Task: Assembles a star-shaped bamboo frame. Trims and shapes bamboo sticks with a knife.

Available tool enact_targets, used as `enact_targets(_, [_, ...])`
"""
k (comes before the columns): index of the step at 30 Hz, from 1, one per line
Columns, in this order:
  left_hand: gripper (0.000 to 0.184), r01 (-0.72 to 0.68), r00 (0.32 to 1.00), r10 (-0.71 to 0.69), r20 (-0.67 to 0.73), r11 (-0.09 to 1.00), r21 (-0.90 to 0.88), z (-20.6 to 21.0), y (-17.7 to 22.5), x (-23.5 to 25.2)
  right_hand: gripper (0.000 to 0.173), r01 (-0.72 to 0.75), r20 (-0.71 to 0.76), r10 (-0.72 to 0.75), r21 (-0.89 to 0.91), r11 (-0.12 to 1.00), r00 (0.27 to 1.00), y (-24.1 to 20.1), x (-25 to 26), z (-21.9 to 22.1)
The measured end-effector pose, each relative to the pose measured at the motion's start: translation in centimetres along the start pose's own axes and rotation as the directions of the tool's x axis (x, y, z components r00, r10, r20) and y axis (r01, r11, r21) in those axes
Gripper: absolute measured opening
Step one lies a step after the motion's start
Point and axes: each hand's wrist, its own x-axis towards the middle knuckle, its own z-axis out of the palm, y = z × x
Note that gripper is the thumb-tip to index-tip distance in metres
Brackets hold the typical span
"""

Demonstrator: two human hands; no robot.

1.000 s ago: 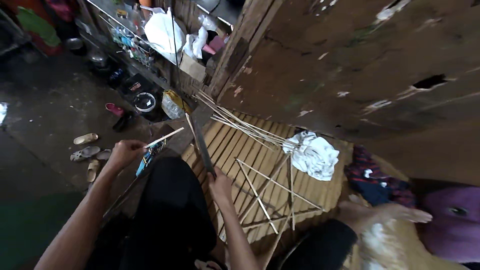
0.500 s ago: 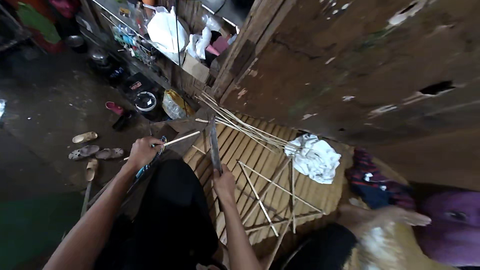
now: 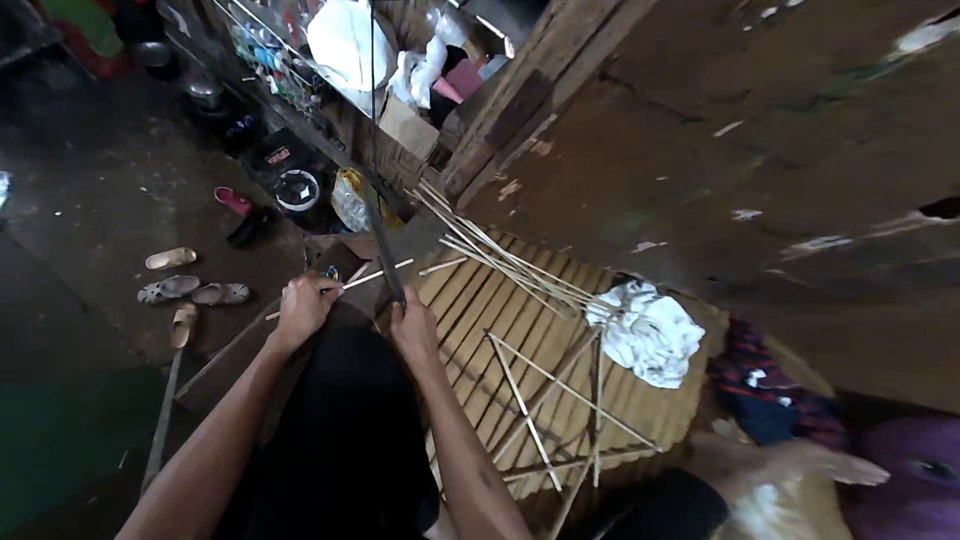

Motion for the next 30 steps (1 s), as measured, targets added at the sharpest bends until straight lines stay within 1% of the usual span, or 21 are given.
enact_targets(6, [0.013,0.050,0.998,-0.049,0.035,0.998,-0.031,0.0,0.2,0.3,0.039,-0.010,0.002,0.010,-0.048,0.999,1.000,-0.9,1.2,0.4])
enact_targets(12, [0.013,0.028,0.999,-0.028,0.027,0.999,-0.024,0.1,0.1,0.2,0.039,-0.015,0.001,0.015,-0.056,0.998,1.000,-0.7,1.3,0.7])
enact_targets(15, [0.017,0.024,0.999,-0.026,0.038,0.999,0.048,0.0,0.4,0.2,0.039,-0.009,0.028,0.012,-0.110,0.994,1.000,-0.9,1.3,0.6])
enact_targets(18, [0.025,0.063,0.993,-0.075,0.089,0.989,0.132,0.1,0.5,0.3,0.042,-0.037,0.099,0.059,-0.211,0.977,0.993,-1.3,1.4,0.5])
enact_targets(21, [0.025,0.049,0.996,-0.060,0.064,0.987,0.151,0.8,0.3,0.3,0.044,-0.068,0.130,0.104,-0.257,0.964,0.986,-1.4,1.5,0.7])
enact_targets(24, [0.024,0.041,0.999,-0.043,0.013,0.991,0.126,1.3,0.1,0.1,0.043,-0.048,0.124,0.083,-0.267,0.962,0.989,-1.5,1.6,0.5])
enact_targets(26, [0.025,0.058,0.998,-0.057,-0.011,0.993,0.102,1.0,0.1,0.2,0.041,-0.037,0.125,0.077,-0.290,0.956,0.989,-1.9,1.7,0.3])
enact_targets(30, [0.026,0.090,0.995,-0.094,0.031,0.990,0.108,-0.3,-0.1,0.9,0.040,-0.025,0.113,0.064,-0.322,0.946,0.991,-2.8,1.9,0.3])
